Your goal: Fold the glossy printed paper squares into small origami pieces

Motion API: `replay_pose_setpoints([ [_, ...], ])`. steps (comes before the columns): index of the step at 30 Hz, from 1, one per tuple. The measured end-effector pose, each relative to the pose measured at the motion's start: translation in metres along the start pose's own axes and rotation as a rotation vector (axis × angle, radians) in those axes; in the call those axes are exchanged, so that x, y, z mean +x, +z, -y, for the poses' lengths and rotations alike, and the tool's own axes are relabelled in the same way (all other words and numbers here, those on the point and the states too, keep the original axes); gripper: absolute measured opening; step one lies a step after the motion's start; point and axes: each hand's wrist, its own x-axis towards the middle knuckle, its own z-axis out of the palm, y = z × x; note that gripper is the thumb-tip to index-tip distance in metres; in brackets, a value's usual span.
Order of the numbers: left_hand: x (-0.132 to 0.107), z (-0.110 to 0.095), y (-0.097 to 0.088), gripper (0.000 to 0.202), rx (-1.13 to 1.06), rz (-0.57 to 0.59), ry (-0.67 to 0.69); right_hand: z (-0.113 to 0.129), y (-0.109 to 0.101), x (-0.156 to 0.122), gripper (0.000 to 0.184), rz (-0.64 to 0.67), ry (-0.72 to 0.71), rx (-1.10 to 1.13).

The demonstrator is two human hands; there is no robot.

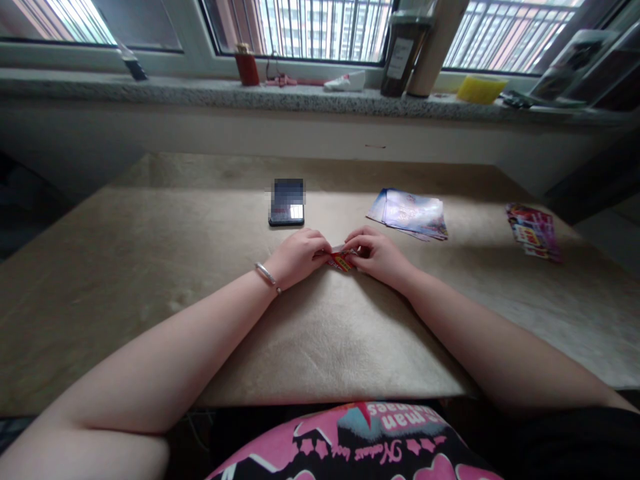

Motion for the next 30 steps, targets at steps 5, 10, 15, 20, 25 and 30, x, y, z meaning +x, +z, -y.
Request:
replay_pose_setpoints([
  [5, -0.001, -0.002, 0.000, 0.005, -0.027, -0.007, -0.009, 0.006, 0.001, -0.001, 0.009, -0.002, 0.012, -0.111],
  [10, 0.000, -0.006, -0.001, 0.009, -0.031, -0.004, -0.106, 0.012, 0.000, 0.000, 0.004, -0.017, 0.090, -0.217],
  [15, 0.000, -0.006, 0.000, 0.013, -0.089, 0.015, -0.152, 0.008, 0.000, -0.001, 0.015, -0.040, 0.156, -0.184],
  [20, 0.001, -0.005, 0.001, 0.007, 0.014, 0.032, -0.011, 0.008, -0.001, -0.002, 0.004, 0.033, 0.044, -0.293],
  [25, 0.001, -0.007, 0.002, 0.010, 0.061, 0.027, 0.037, 0.013, -0.001, -0.002, 0.010, 0.081, -0.048, -0.376],
  [30, 0.001, -0.010, -0.001, 0.013, 0.136, 0.060, 0.009, 0.014, -0.003, 0.000, 0.009, 0.122, -0.010, -0.430],
])
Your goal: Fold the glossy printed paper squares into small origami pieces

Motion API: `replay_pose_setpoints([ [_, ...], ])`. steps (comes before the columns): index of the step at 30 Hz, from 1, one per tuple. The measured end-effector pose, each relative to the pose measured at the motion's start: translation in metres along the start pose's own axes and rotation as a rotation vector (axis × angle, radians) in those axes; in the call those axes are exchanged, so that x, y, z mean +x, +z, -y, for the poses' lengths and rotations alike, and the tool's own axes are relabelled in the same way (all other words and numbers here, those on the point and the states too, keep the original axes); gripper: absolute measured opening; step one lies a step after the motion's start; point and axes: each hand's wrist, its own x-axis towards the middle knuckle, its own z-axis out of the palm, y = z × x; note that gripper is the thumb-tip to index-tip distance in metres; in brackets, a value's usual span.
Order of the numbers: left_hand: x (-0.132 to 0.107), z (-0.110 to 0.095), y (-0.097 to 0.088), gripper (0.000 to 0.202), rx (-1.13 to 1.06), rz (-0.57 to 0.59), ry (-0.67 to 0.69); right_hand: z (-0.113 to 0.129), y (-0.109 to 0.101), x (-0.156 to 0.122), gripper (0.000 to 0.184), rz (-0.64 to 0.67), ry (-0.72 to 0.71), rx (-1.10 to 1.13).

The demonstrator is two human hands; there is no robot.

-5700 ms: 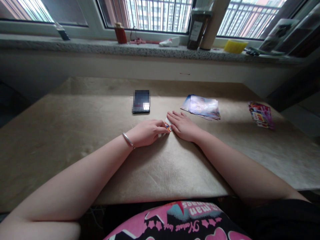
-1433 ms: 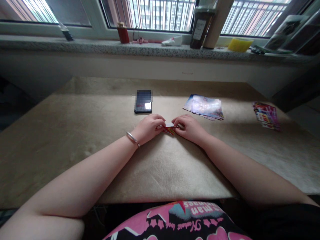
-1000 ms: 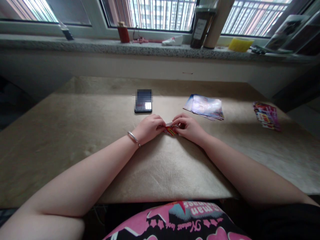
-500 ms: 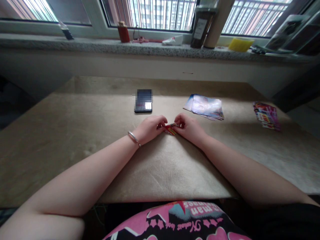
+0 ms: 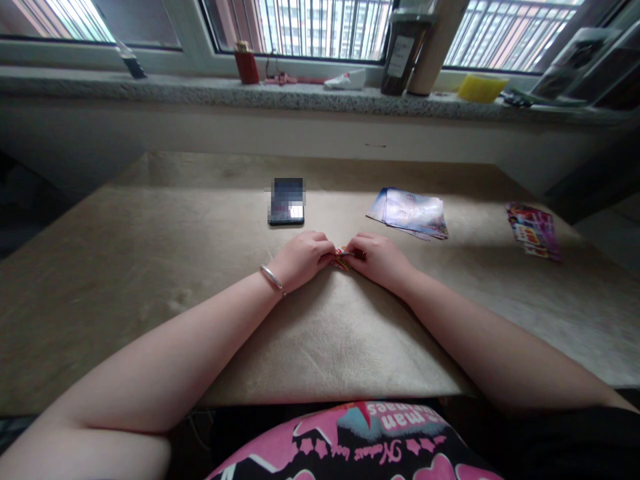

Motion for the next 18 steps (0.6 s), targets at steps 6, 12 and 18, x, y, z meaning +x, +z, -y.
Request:
replay_pose_setpoints([
  [6, -0.001, -0.005, -0.008, 0.017, 0.133, 0.064, -0.014, 0.000, -0.010, -0.001, 0.007, 0.107, 0.060, -0.100],
  [12, -0.003, -0.009, -0.015, 0.015, 0.225, 0.132, -0.038, 0.006, -0.021, -0.003, 0.014, 0.150, 0.089, -0.305],
  [18, -0.005, -0.005, -0.019, 0.012, 0.260, 0.163, -0.052, 0.009, -0.025, -0.006, 0.015, 0.174, 0.103, -0.400],
])
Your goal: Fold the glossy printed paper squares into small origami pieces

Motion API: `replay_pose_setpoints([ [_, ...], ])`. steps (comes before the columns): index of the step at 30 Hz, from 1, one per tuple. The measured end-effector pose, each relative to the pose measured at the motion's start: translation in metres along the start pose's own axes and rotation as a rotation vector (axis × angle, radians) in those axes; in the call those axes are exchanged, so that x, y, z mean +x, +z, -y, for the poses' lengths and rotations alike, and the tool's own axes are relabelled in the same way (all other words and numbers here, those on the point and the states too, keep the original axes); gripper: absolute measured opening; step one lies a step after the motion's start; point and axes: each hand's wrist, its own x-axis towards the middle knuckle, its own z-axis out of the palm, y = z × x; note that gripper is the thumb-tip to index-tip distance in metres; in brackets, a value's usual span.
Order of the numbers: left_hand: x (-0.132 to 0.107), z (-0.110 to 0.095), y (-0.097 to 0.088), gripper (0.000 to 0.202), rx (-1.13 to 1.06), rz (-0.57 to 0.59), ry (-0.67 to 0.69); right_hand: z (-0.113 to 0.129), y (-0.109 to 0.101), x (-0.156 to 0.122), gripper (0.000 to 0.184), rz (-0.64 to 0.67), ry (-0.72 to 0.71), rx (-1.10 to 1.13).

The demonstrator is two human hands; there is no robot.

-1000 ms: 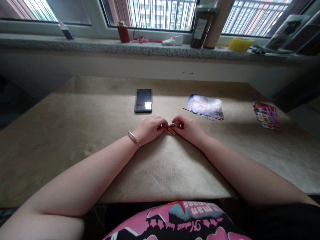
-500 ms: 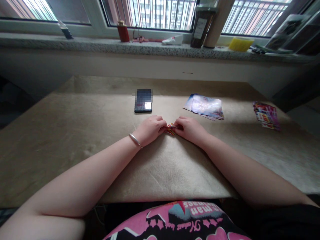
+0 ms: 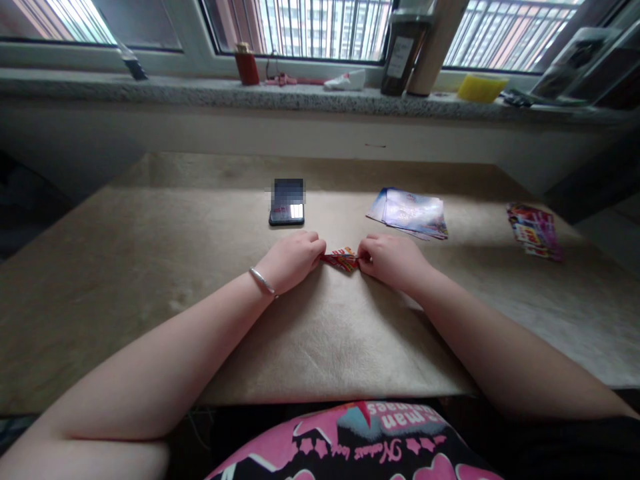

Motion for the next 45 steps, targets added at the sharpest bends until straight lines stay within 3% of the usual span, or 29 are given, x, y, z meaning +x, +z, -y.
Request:
replay_pose_setpoints([
  [9, 0.003, 0.007, 0.010, 0.014, 0.014, -0.080, -0.035, -0.003, 0.009, 0.004, 0.024, -0.075, 0.011, -0.111],
  [17, 0.003, 0.007, 0.008, 0.017, -0.009, -0.099, -0.105, -0.007, 0.008, 0.004, 0.019, -0.037, 0.081, 0.054],
  [24, 0.000, 0.007, 0.005, 0.019, 0.010, -0.091, -0.092, -0.015, 0.003, 0.002, 0.018, -0.014, -0.060, 0.056],
  [31, 0.000, 0.010, 0.008, 0.018, -0.021, -0.119, -0.068, -0.012, 0.005, -0.001, 0.018, -0.084, -0.053, -0.006],
  [37, 0.003, 0.010, 0.009, 0.017, -0.037, -0.097, -0.054, -0.002, 0.013, 0.002, 0.017, -0.187, -0.127, 0.166],
  [45, 0.009, 0.005, 0.016, 0.014, -0.167, -0.168, 0.014, 0.002, 0.024, 0.010, 0.016, -0.166, -0.080, 0.332],
])
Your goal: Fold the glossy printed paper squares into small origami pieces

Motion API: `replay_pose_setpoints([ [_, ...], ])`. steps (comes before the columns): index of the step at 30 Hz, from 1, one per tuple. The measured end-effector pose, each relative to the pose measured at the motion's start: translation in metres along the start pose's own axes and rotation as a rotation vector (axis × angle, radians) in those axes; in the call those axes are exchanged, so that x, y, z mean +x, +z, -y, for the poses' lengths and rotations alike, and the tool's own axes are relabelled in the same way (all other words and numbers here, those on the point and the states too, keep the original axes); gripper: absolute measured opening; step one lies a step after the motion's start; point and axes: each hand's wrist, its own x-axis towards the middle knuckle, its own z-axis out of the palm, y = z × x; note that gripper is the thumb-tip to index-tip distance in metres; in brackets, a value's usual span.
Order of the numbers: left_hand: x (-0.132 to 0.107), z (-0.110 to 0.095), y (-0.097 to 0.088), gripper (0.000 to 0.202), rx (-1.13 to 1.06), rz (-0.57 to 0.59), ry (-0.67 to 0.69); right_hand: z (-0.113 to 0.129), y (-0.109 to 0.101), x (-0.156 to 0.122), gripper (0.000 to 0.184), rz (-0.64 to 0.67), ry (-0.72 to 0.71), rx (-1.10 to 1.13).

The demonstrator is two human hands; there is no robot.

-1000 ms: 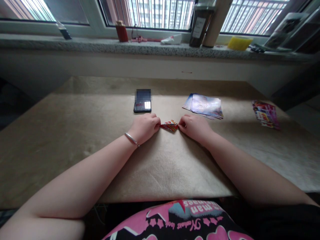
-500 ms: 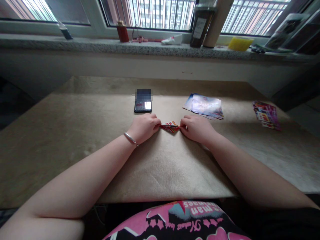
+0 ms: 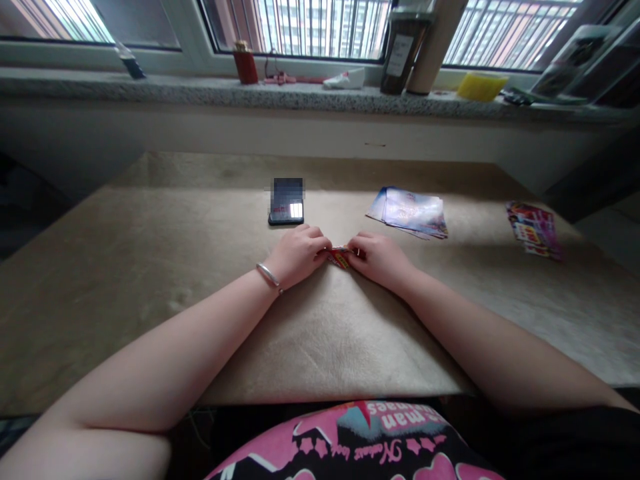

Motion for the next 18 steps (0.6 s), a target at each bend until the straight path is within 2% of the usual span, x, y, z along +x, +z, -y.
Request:
replay_pose_setpoints([
  [8, 0.008, 0.005, 0.011, 0.009, -0.195, 0.013, -0.026, 0.001, 0.001, 0.004, 0.013, 0.043, 0.036, 0.016],
  [18, -0.005, 0.012, -0.005, 0.013, -0.008, 0.079, -0.029, 0.002, -0.012, -0.003, 0.011, 0.123, 0.098, -0.105],
])
